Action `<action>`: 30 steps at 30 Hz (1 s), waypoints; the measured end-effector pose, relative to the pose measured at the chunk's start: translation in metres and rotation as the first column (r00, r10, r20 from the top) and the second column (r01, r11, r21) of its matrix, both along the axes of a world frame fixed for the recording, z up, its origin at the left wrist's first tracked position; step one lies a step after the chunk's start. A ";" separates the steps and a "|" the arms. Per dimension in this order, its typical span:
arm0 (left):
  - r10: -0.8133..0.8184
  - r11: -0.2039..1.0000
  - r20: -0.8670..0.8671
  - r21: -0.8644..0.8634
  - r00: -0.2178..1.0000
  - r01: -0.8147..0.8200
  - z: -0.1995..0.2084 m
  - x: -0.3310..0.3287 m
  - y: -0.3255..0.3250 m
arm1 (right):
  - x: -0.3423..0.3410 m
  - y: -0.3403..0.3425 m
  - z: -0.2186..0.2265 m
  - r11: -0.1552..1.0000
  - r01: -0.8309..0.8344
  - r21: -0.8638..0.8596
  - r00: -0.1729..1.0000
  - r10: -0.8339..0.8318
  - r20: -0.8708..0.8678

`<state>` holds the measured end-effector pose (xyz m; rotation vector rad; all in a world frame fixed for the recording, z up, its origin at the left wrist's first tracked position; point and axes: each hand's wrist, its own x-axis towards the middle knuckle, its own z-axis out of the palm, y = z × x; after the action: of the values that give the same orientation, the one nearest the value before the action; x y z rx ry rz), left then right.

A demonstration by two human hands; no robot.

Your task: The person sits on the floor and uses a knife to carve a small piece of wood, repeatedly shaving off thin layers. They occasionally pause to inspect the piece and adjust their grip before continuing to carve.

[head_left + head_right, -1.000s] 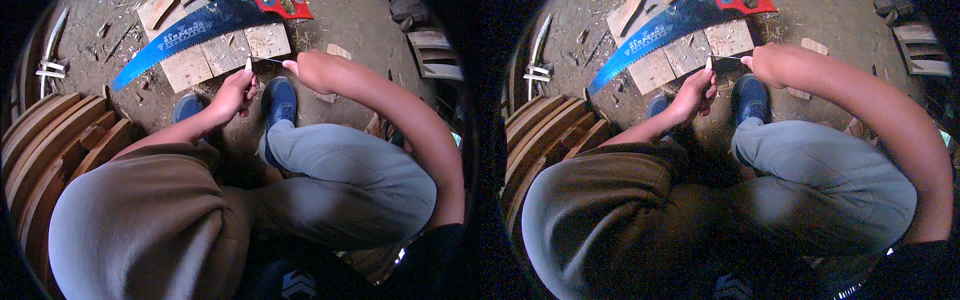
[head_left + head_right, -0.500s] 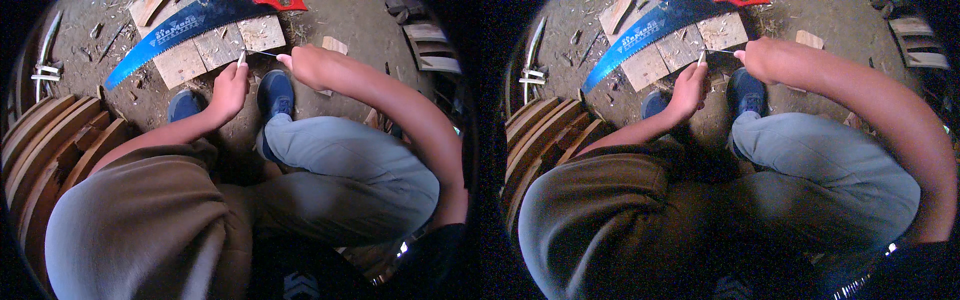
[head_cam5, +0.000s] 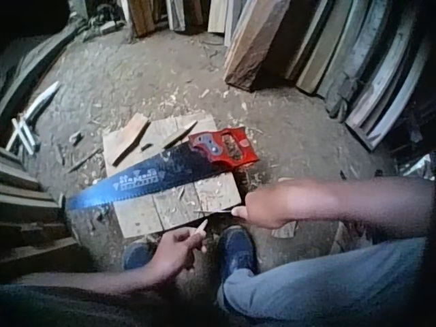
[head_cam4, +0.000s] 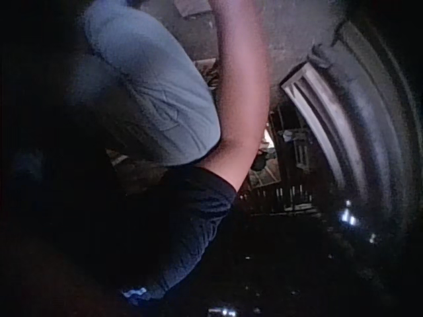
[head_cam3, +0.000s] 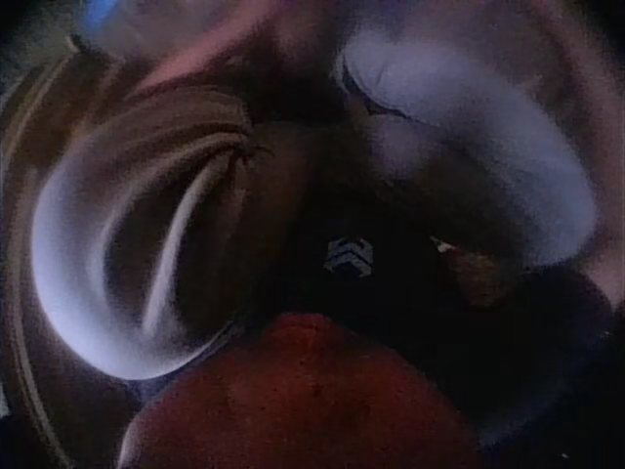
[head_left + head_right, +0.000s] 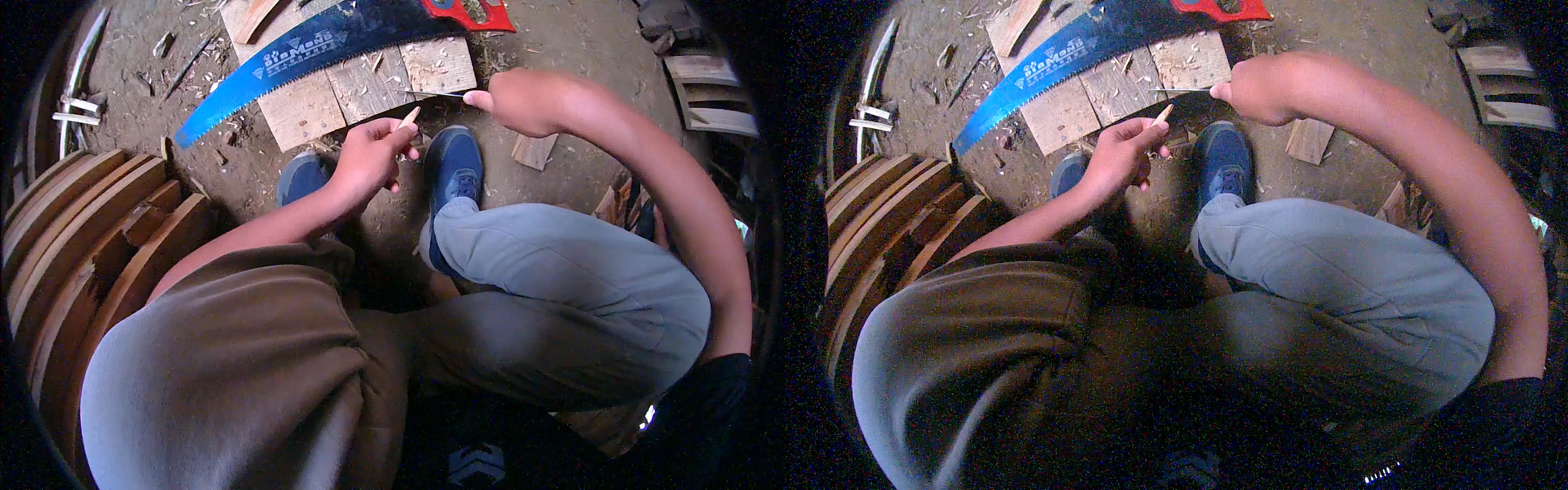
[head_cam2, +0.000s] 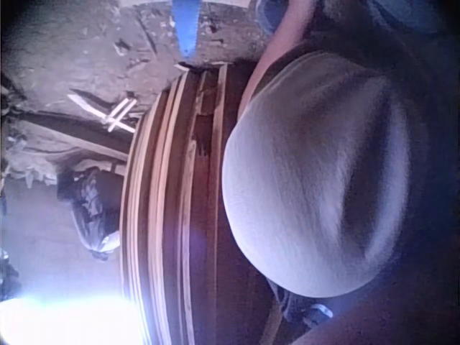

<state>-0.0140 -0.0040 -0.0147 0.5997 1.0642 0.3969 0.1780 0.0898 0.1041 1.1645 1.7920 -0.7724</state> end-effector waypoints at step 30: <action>-0.080 0.997 0.112 0.010 0.991 0.080 0.013 -0.010 0.008 | 0.044 -0.063 -0.043 0.712 0.237 0.661 0.963 -0.085 -0.254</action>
<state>-0.0243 0.0035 -0.0018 0.6158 0.9293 0.3592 0.2224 0.0271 0.0608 1.7992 2.2689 -0.3048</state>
